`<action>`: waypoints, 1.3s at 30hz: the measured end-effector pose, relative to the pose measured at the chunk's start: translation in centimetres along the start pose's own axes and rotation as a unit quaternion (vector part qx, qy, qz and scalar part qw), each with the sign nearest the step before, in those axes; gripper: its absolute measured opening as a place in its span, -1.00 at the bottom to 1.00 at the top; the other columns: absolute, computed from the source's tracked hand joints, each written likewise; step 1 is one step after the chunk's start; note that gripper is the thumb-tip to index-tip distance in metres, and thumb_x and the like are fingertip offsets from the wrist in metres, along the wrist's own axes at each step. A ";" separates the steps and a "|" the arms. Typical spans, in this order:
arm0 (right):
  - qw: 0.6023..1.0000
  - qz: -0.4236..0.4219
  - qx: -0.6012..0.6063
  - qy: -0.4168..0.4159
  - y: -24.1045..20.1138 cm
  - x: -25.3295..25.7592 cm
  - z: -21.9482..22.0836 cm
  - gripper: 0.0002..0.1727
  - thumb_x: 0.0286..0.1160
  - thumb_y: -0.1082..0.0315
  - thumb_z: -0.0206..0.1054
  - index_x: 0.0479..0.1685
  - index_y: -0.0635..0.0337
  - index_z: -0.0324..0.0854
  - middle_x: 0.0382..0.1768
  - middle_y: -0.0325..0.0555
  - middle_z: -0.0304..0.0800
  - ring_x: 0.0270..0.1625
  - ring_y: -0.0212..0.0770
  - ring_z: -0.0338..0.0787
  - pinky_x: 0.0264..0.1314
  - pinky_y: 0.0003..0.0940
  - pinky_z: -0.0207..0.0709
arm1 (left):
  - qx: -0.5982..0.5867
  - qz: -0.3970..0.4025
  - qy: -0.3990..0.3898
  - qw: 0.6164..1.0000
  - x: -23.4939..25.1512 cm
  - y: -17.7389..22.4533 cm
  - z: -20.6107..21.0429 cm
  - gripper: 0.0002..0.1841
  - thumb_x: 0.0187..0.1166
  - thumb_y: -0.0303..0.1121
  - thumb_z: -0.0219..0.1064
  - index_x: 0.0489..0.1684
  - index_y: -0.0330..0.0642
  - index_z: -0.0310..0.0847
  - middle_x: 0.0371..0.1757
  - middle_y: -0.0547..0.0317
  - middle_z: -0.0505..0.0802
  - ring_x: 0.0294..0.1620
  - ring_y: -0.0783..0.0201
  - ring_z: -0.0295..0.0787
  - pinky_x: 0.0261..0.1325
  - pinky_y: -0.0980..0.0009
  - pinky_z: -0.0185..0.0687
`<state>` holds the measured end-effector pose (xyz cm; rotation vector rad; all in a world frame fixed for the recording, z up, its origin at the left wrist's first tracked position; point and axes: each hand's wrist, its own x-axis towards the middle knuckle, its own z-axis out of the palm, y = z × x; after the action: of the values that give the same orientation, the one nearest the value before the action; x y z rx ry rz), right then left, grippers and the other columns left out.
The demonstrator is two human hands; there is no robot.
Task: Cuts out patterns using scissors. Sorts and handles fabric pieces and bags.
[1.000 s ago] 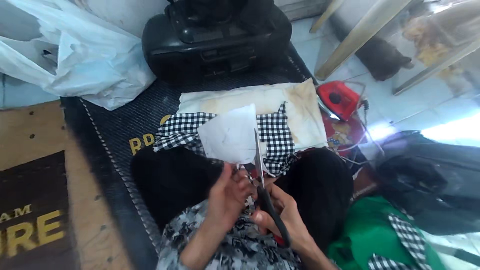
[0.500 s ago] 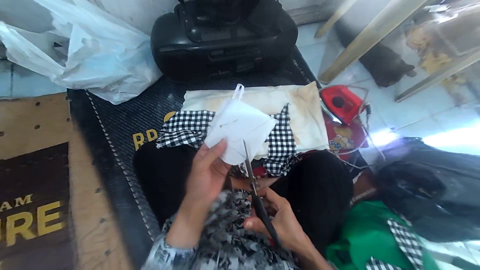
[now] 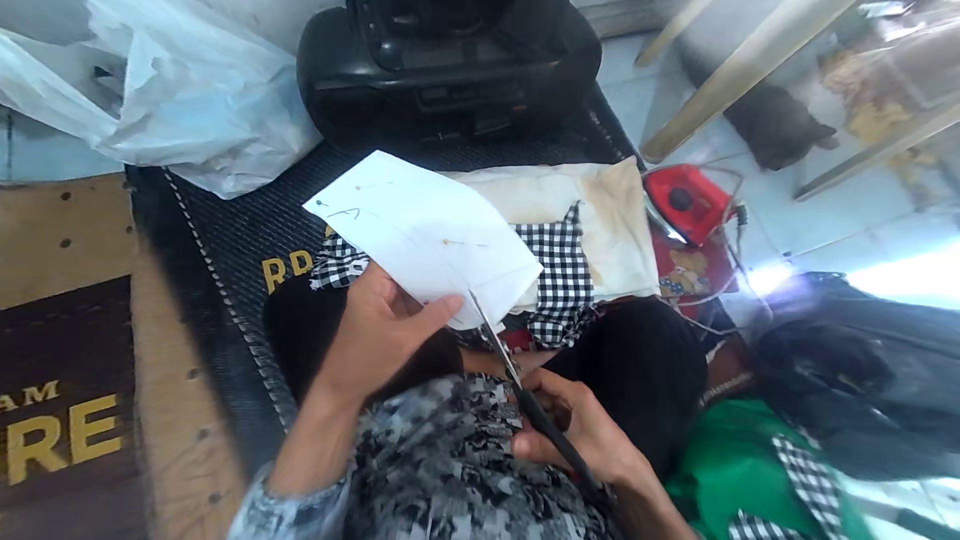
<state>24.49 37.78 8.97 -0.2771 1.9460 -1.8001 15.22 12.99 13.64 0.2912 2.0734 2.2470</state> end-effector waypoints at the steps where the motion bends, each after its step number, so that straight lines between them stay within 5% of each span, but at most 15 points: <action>1: 1.000 0.006 -0.001 -0.003 -0.1 0.0 -0.1 -0.32 0.27 -0.25 0.57 0.08 0.16 0.61 -0.53 -0.50 0.67 -0.55 -0.64 0.62 -0.51 -0.67 0.54 | -0.001 -0.001 -0.007 1.000 0.0 0.0 -0.1 -0.45 0.35 -0.73 0.44 0.28 -0.09 0.40 0.01 0.34 0.90 -0.02 0.43 0.90 0.07 0.47 0.86; 9: 0.999 -0.008 0.037 -0.038 -0.1 0.4 -0.4 -0.21 0.23 -0.39 0.52 0.09 0.17 0.59 -0.52 -0.51 0.67 -0.54 -0.65 0.61 -0.51 -0.69 0.52 | 0.010 0.011 -0.052 0.999 0.3 -0.1 -0.8 -0.48 0.36 -0.68 0.45 0.28 -0.09 0.43 -0.01 0.36 0.91 -0.04 0.45 0.90 0.05 0.49 0.86; 28: 1.000 -0.019 0.000 0.015 0.1 0.3 -0.3 -0.30 0.21 -0.31 0.59 -0.01 0.16 0.64 -0.61 -0.53 0.61 -0.62 -0.67 0.53 -0.60 -0.70 0.42 | 0.006 -0.007 -0.070 0.998 0.7 -0.5 -1.3 -0.53 0.40 -0.62 0.45 0.26 -0.08 0.45 -0.03 0.36 0.91 -0.07 0.45 0.90 0.01 0.50 0.87; 39: 0.999 -0.022 -0.026 0.022 0.5 0.1 -0.4 -0.33 0.23 -0.27 0.60 -0.05 0.19 0.65 -0.63 -0.51 0.60 -0.62 -0.69 0.50 -0.60 -0.72 0.39 | 0.033 -0.029 -0.061 0.997 0.7 -0.2 -1.7 -0.60 0.39 -0.63 0.41 0.16 -0.07 0.52 -0.15 0.39 0.92 -0.24 0.48 0.89 -0.16 0.55 0.86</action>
<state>24.28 38.10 8.43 -0.3027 2.0351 -1.7997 14.24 11.47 13.42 0.3577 2.0700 2.0763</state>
